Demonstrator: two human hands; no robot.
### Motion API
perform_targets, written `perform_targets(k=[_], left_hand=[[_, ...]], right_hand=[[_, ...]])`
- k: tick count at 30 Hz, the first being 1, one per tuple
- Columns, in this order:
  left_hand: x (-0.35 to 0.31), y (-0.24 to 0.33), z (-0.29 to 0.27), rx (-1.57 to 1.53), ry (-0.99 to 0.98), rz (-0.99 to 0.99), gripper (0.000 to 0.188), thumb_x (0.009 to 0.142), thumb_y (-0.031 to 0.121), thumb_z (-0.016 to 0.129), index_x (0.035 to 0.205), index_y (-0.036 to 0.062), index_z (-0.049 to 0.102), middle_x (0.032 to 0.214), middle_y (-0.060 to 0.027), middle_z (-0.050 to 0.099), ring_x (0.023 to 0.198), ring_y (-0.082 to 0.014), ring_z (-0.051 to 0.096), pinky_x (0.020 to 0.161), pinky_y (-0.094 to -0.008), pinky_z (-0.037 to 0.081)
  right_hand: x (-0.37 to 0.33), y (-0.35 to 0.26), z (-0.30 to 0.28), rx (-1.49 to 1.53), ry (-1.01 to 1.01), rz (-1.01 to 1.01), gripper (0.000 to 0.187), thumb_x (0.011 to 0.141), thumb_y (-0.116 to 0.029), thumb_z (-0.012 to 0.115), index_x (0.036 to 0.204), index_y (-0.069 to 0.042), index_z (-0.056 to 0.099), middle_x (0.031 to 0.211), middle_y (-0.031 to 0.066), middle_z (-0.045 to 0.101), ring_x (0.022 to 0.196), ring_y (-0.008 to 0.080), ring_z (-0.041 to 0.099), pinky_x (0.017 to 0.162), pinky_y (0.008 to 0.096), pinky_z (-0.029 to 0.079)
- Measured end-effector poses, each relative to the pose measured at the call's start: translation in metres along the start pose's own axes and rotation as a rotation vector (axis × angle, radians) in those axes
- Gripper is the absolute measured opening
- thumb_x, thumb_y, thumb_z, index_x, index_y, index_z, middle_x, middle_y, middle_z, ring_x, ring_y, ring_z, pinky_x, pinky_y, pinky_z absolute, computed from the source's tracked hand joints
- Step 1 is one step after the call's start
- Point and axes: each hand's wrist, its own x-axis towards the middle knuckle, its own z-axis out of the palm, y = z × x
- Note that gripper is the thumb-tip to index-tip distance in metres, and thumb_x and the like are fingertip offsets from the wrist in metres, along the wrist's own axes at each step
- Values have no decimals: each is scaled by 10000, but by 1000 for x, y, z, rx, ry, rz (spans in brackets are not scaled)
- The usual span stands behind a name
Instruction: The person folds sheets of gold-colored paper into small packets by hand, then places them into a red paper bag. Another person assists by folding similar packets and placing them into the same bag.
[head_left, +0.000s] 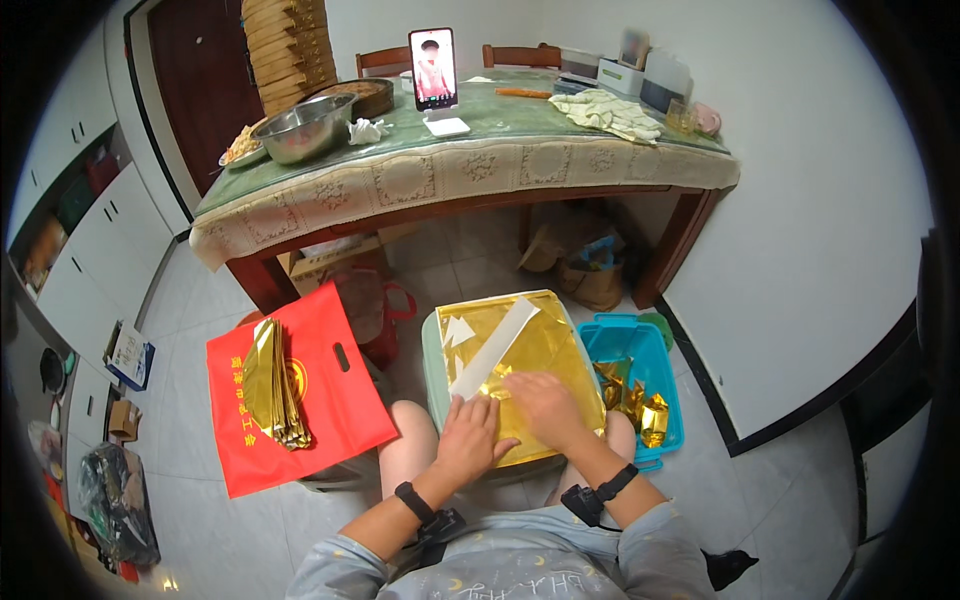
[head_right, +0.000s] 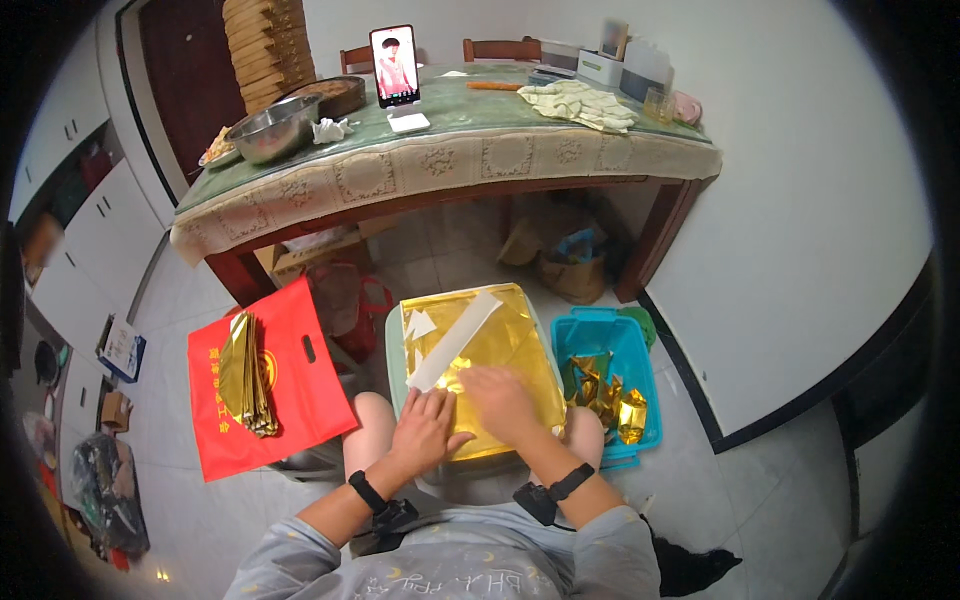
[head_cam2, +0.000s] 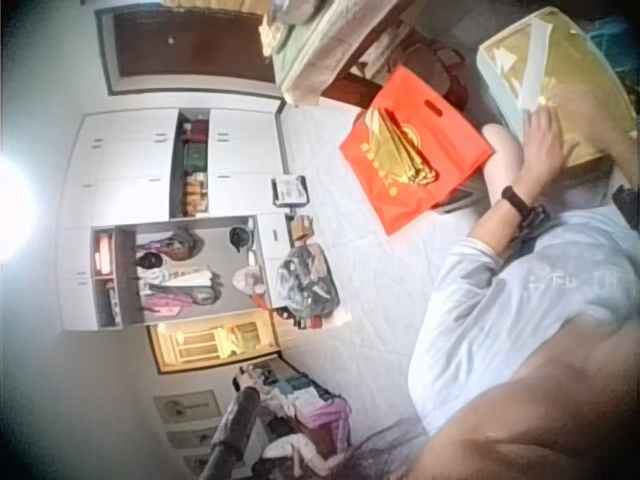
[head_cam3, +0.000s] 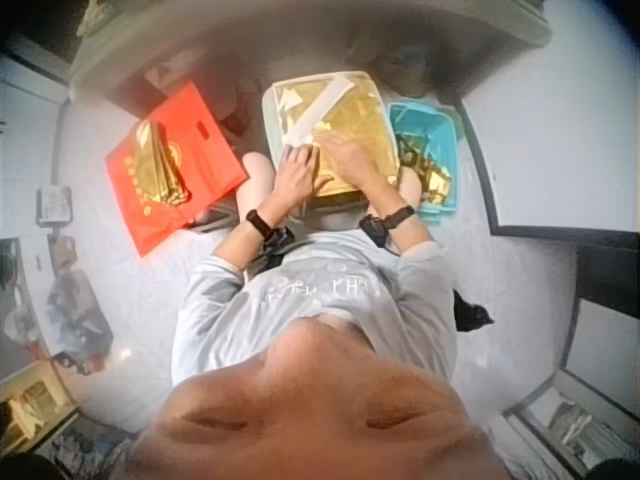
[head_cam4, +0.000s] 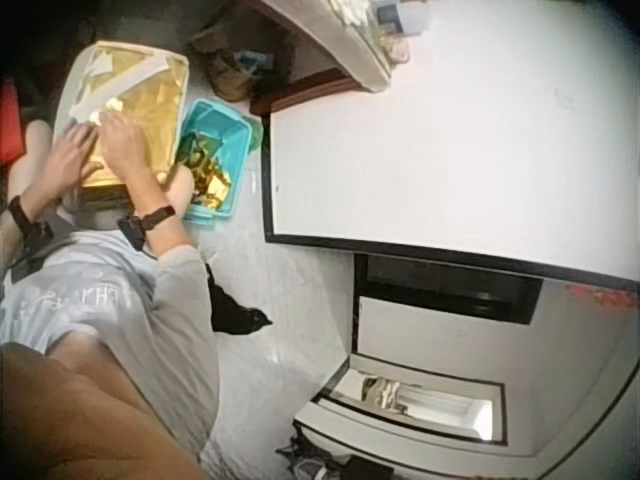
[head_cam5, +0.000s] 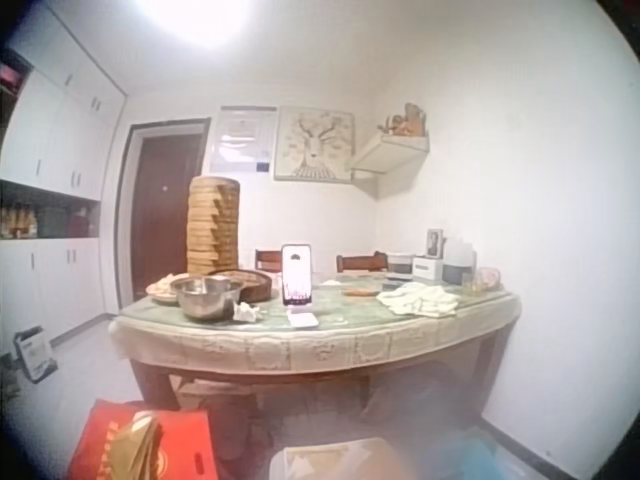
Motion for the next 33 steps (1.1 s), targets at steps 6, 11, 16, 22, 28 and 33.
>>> perform_targets(k=[6,11,16,22,28,33], left_hand=[[-4,-5,5,31,25,51,728,896,542,589,1349,-21,500,1330,-177,526,1274,-318,474,1147,-549,257],[-4,-2,3,22,7,10,748,897,560,576,1366,-17,491,1336,-171,531,1288,-308,468,1149,-543,255],[-6,1,-3,29,-11,-28,754,901,564,568,1366,-23,485,1335,-167,536,1293,-292,470,1148,-523,266],[-12,0,-3,104,4,-35,751,905,565,561,1357,-30,490,1329,-153,550,1305,-272,471,1148,-494,284],[-14,-3,0,101,4,-18,772,895,574,560,1379,-21,470,1317,-174,536,1267,-295,483,1139,-502,278],[-11,-1,-9,97,-10,-12,783,892,591,561,1346,-42,487,1275,-163,563,1262,-278,492,1139,-470,297]], right_hand=[[-1,-5,22,177,-267,69,455,931,-245,584,1301,18,555,1383,204,539,1318,332,484,1110,434,362],[-6,1,19,48,-303,97,475,965,-297,561,1339,-6,530,1453,164,485,1374,304,424,1139,446,318],[-7,4,17,-19,-350,125,503,965,-320,563,1376,-35,511,1499,129,447,1402,287,391,1154,457,290],[-8,1,18,-147,-379,101,557,963,-375,552,1397,-31,491,1532,117,405,1430,263,352,1171,462,256],[-12,-22,9,-130,-453,112,614,949,-394,558,1422,-14,461,1537,127,396,1441,257,336,1179,465,241],[-24,-8,1,-66,-437,195,639,925,-369,592,1444,-29,439,1546,142,382,1447,263,333,1183,471,237]])
